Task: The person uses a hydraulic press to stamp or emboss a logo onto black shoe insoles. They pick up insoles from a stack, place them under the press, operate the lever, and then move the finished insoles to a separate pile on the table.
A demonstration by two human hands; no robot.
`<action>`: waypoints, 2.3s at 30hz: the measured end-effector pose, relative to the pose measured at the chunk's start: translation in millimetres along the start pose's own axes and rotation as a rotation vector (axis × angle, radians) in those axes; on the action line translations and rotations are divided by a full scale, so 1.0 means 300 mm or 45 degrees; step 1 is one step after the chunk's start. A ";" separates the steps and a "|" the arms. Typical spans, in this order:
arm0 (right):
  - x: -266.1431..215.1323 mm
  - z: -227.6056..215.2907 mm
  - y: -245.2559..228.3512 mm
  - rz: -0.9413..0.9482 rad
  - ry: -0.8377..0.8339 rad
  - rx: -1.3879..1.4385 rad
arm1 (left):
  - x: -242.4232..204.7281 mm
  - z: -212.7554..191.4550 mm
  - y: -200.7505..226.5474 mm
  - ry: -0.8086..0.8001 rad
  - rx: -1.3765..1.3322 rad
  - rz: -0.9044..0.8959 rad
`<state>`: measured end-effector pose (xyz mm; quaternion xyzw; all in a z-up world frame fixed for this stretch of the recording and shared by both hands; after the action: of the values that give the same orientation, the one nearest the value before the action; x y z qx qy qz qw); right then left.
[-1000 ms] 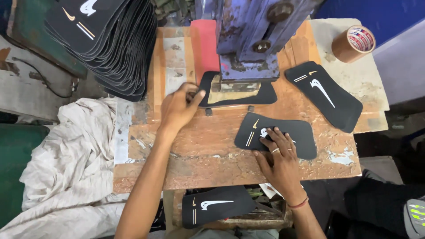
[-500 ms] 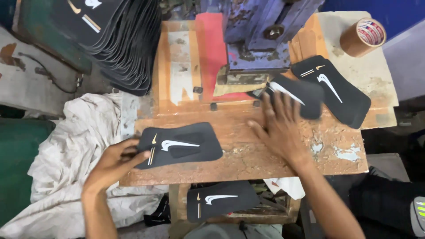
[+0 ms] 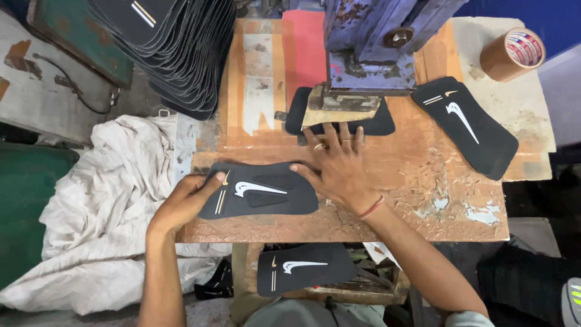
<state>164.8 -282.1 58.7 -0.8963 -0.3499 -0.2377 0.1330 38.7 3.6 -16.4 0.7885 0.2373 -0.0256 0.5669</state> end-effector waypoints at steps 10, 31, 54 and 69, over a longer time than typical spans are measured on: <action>-0.273 -0.184 -0.002 -0.014 -0.057 0.382 | -0.025 -0.010 0.037 0.040 -0.136 -0.053; -0.327 -0.221 0.231 0.169 0.110 0.414 | -0.116 -0.033 0.113 0.425 -0.116 0.353; -0.394 -0.322 0.262 0.368 0.281 0.096 | -0.067 0.194 0.304 0.642 -0.003 0.542; -0.339 -0.244 0.162 0.403 0.238 0.195 | -0.082 0.238 0.309 0.656 0.068 0.583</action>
<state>108.7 -404.0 64.9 -0.9014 -0.2081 -0.2685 0.2684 70.5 -92.2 47.6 0.8163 0.1889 0.2962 0.4586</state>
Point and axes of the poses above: each hand's wrist, its own x-axis towards the middle knuckle, its own z-axis out of the palm, y = z × x, the point moved 4 cm from there along x, towards the middle knuckle, and after that the axes turned 15 degrees about y, right-handed, at the moved point
